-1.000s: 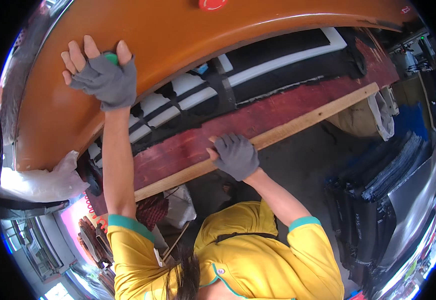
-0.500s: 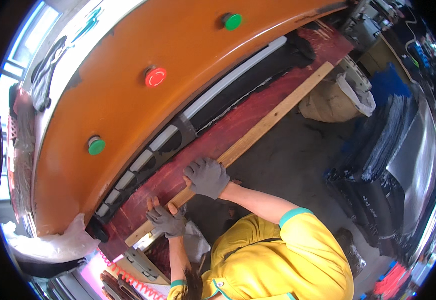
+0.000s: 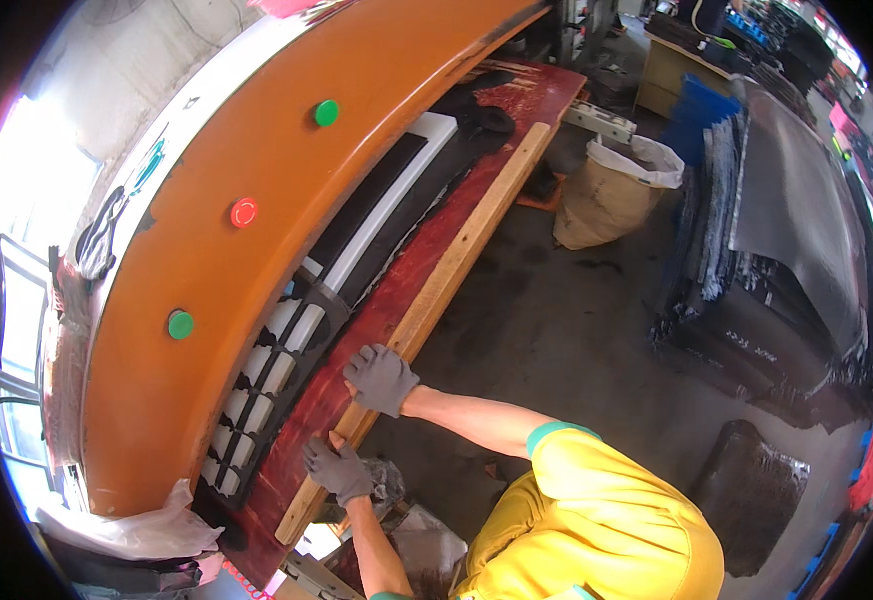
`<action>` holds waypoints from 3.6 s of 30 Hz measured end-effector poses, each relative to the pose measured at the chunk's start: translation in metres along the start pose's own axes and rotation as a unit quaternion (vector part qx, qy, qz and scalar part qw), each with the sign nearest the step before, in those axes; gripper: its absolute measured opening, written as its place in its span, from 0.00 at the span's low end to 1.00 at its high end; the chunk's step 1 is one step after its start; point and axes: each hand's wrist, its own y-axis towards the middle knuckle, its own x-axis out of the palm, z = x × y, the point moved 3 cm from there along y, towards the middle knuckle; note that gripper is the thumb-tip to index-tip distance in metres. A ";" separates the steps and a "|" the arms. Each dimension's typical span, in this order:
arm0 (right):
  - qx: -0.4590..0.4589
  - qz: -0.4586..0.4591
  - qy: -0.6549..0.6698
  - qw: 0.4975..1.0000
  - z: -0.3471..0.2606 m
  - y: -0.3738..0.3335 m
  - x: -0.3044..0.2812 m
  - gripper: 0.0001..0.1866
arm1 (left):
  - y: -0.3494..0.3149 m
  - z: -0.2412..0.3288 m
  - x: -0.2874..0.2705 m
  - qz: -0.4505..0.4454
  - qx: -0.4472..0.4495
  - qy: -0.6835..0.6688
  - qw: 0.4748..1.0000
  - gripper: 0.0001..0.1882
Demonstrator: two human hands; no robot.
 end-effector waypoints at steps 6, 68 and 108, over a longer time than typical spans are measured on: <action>0.011 -0.049 -0.044 0.998 -0.005 -0.021 0.002 0.11 | -0.023 -0.002 -0.005 0.004 0.026 -0.043 0.999 0.15; -0.070 -0.261 0.069 0.960 0.020 0.187 0.003 0.37 | 0.051 -0.019 -0.059 -0.324 -0.079 -0.205 0.920 0.14; -0.027 -0.198 0.375 0.905 0.074 0.150 -0.062 0.09 | -0.013 0.155 0.010 -0.063 -0.479 -0.694 0.534 0.16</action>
